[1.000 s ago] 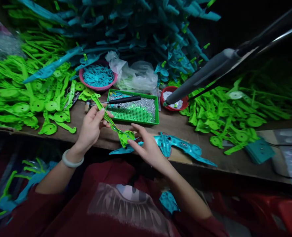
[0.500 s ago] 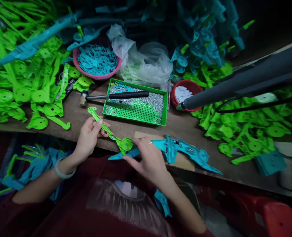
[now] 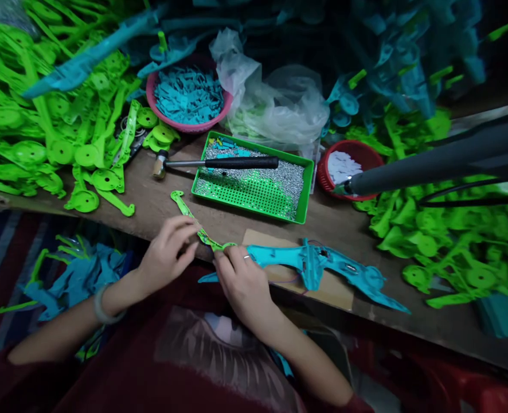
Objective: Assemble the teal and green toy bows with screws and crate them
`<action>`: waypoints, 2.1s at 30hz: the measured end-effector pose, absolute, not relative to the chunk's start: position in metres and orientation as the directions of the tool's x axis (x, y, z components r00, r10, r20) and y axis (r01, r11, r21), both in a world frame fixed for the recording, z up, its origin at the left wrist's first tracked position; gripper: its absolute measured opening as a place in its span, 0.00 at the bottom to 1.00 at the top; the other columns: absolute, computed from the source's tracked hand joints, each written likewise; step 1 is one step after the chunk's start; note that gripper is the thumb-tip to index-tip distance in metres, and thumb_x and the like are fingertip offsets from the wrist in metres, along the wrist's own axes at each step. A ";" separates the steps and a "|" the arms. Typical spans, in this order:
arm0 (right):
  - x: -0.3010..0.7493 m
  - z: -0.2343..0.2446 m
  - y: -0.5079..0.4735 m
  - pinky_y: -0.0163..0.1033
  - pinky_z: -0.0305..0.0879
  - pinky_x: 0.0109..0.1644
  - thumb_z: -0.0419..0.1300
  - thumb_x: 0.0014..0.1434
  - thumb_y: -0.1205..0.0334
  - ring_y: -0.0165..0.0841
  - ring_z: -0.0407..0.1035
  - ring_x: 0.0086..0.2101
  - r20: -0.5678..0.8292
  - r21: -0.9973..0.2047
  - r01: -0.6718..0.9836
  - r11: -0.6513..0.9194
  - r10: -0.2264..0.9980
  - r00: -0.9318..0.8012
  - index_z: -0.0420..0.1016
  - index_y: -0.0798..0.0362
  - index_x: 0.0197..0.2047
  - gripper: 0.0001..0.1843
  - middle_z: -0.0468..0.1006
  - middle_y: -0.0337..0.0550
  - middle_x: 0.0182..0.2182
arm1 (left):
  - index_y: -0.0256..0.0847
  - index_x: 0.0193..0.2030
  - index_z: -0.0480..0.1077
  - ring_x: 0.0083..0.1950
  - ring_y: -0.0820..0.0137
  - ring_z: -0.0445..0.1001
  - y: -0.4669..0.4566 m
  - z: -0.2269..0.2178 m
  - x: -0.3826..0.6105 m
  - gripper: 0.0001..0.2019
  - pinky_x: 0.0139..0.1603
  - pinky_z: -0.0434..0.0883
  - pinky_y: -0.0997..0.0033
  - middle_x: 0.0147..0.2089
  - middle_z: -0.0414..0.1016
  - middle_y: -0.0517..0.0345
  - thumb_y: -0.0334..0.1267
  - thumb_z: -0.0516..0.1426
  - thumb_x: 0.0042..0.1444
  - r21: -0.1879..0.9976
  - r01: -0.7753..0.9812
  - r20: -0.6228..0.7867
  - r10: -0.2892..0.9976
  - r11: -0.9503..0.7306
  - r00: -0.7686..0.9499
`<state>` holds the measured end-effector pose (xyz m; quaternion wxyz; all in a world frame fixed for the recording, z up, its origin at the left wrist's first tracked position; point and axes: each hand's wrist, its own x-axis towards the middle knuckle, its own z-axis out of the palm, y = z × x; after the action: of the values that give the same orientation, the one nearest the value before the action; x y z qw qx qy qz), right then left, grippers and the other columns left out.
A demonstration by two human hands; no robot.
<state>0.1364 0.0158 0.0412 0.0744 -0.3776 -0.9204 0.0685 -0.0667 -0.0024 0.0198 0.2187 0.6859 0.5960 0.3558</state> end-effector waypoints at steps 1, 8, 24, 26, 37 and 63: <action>0.136 0.041 0.016 0.38 0.63 0.32 0.55 0.65 0.69 0.37 0.68 0.37 0.086 -0.163 0.682 0.713 0.699 -0.710 0.71 0.55 0.45 0.06 0.73 0.48 0.36 | 0.43 0.57 0.68 0.54 0.63 0.74 -0.001 0.019 -0.067 0.17 0.53 0.76 0.60 0.57 0.70 0.47 0.29 0.56 0.62 0.698 0.656 0.228 0.957 -0.288 0.178; 0.146 0.037 0.024 0.37 0.60 0.29 0.50 0.67 0.72 0.33 0.66 0.30 0.130 -0.177 0.634 0.753 0.657 -0.743 0.71 0.54 0.42 0.09 0.73 0.43 0.32 | 0.40 0.52 0.72 0.52 0.64 0.76 0.018 0.014 -0.074 0.11 0.53 0.74 0.63 0.50 0.77 0.49 0.33 0.53 0.66 0.664 0.585 0.204 0.866 -0.465 0.456; 0.173 0.037 0.043 0.38 0.62 0.31 0.46 0.69 0.71 0.38 0.63 0.38 0.127 -0.187 0.465 0.865 0.491 -0.862 0.73 0.58 0.52 0.16 0.72 0.49 0.34 | 0.39 0.46 0.74 0.47 0.67 0.76 0.033 0.007 -0.078 0.10 0.48 0.74 0.67 0.45 0.76 0.49 0.33 0.51 0.67 0.768 0.434 0.189 0.814 -0.471 0.550; 0.171 0.039 0.044 0.37 0.61 0.29 0.45 0.69 0.69 0.38 0.63 0.37 0.111 -0.139 0.480 0.866 0.495 -0.862 0.74 0.58 0.50 0.17 0.71 0.48 0.33 | 0.40 0.47 0.74 0.46 0.66 0.76 0.031 0.003 -0.079 0.11 0.45 0.74 0.68 0.45 0.75 0.48 0.32 0.50 0.66 0.731 0.459 0.208 0.806 -0.504 0.555; 0.178 0.038 0.054 0.39 0.63 0.31 0.51 0.67 0.71 0.38 0.65 0.38 0.080 -0.087 0.436 0.896 0.443 -0.893 0.73 0.57 0.52 0.14 0.72 0.48 0.33 | 0.38 0.37 0.72 0.36 0.69 0.72 0.023 0.014 -0.056 0.10 0.36 0.71 0.70 0.38 0.71 0.54 0.42 0.56 0.64 0.661 0.648 0.122 0.906 -0.379 0.405; 0.168 0.018 0.073 0.38 0.60 0.34 0.47 0.68 0.70 0.35 0.60 0.34 0.269 -0.395 0.331 0.857 0.452 -0.850 0.75 0.56 0.48 0.15 0.67 0.45 0.32 | 0.36 0.42 0.70 0.47 0.62 0.74 -0.009 0.016 -0.041 0.06 0.48 0.75 0.60 0.46 0.73 0.49 0.38 0.58 0.64 0.556 0.781 0.293 0.946 -0.285 0.137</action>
<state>0.1685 0.0730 0.0178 0.1791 -0.2069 -0.9468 0.1696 -0.0406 -0.0086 0.0160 0.1360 0.7416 0.5821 0.3045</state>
